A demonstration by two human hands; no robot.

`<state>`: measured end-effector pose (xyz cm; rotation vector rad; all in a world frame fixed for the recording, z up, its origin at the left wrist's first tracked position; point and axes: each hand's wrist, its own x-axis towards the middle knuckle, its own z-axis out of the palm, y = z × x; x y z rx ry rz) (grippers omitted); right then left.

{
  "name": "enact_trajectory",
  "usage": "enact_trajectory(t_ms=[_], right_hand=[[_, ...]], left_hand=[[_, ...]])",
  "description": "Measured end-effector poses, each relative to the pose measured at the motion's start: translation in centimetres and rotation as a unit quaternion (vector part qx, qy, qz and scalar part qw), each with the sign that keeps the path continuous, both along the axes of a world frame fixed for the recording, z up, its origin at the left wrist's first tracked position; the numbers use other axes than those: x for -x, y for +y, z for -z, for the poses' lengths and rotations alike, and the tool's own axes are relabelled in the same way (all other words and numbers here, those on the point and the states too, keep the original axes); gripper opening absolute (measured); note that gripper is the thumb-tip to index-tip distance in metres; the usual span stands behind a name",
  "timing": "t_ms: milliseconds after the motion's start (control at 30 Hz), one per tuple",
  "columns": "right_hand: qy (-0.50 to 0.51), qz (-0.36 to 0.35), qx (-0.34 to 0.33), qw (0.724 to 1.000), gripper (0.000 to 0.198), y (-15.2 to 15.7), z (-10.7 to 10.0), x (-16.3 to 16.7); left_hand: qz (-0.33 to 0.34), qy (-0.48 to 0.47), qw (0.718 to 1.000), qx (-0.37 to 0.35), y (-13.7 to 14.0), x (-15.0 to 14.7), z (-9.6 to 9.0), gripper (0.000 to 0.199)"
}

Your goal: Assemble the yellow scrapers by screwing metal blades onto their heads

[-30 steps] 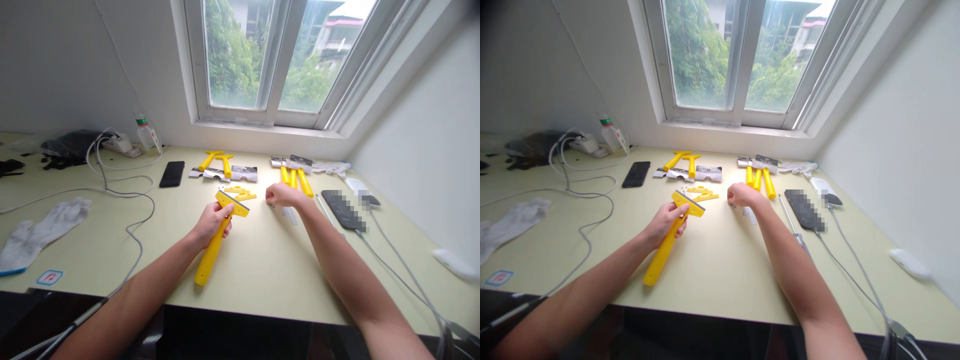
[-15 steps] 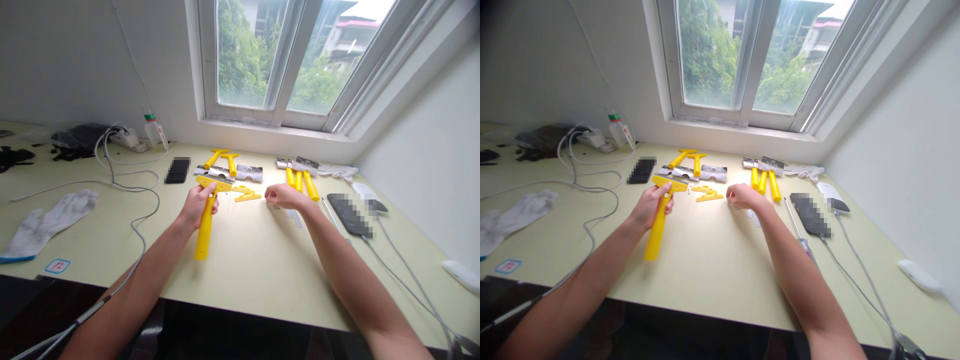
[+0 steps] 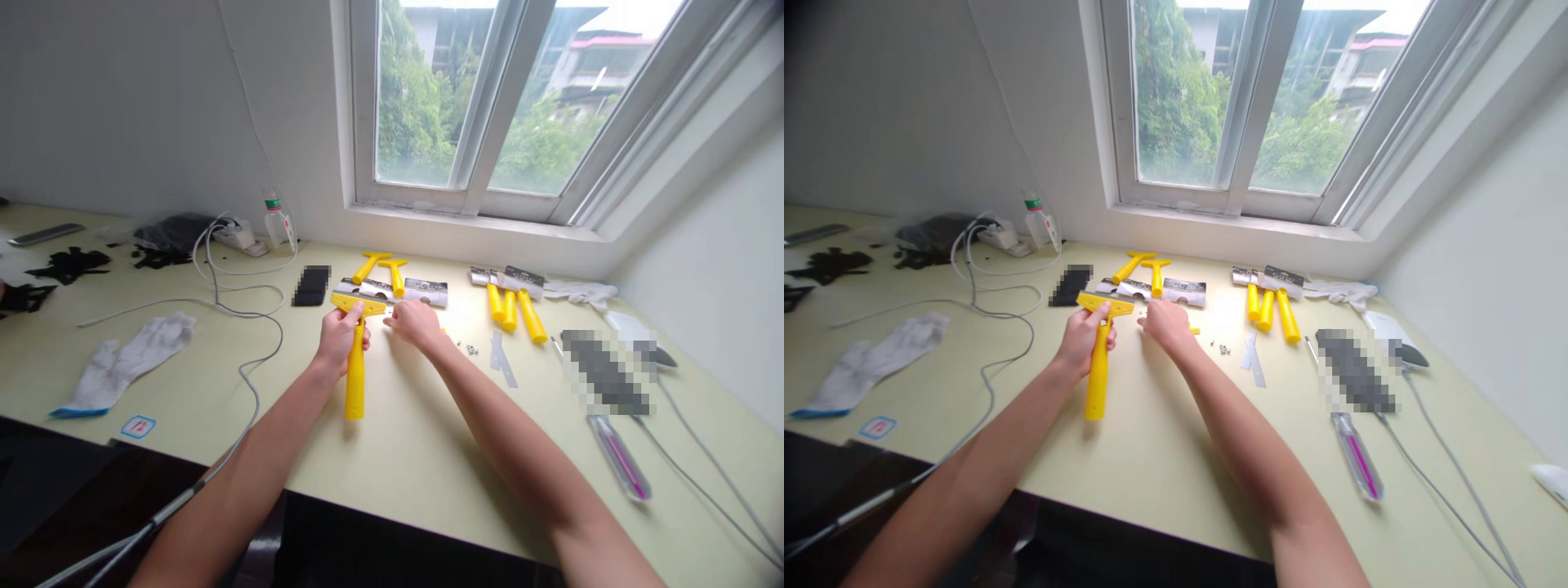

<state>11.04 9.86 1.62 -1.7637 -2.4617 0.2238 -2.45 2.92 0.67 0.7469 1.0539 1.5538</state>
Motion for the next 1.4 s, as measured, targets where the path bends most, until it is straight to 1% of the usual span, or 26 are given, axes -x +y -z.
enact_trajectory(t_ms=[100,200,300,433,633,733,867,1067,1267,1333,1400], right_hand=[[-0.019,0.015,0.006,1.0,0.022,0.2,0.5,0.4],[-0.032,0.013,0.02,0.999,0.018,0.2,0.8,0.3],[-0.035,0.009,0.034,0.999,0.021,0.3,0.8,0.1],[-0.031,0.018,0.035,0.999,0.027,0.3,0.6,0.4],[-0.026,0.017,0.036,0.999,0.021,0.2,0.6,1.0],[-0.022,-0.002,0.051,0.998,0.018,0.4,0.7,0.7],[-0.012,-0.059,0.063,0.996,0.017,0.0,0.6,-0.3],[0.014,-0.118,0.031,0.992,0.013,-0.8,0.4,-1.7],[0.05,-0.138,0.026,0.989,0.011,-0.8,1.2,-1.5],[0.071,-0.138,0.021,0.988,0.013,-0.6,1.0,-1.7],[0.093,-0.132,0.012,0.987,0.018,-0.5,0.1,-2.5]], left_hand=[[0.005,-0.004,1.0,-0.005,-0.1,0.0,-0.2,0.031],[0.013,-0.009,1.0,-0.011,-0.2,-0.1,-0.3,0.033],[0.016,-0.01,1.0,-0.007,-0.3,-0.2,-0.5,0.034],[0.01,-0.008,1.0,-0.012,-0.3,-0.1,-0.5,0.034],[0.012,0.001,1.0,-0.018,-0.2,-0.1,-0.4,0.031],[0.017,0.006,1.0,-0.018,-0.2,-0.1,-0.4,0.032],[0.028,0.004,0.999,-0.019,-0.4,-0.3,-0.4,0.032],[0.046,0.006,0.999,-0.021,-0.8,-0.8,-0.5,0.033],[0.062,0.015,0.997,-0.036,-0.9,-0.7,-0.3,0.033],[0.063,0.017,0.997,-0.035,-0.9,-0.7,-0.2,0.033],[0.066,0.022,0.997,-0.034,-1.0,-0.8,-0.3,0.034]])
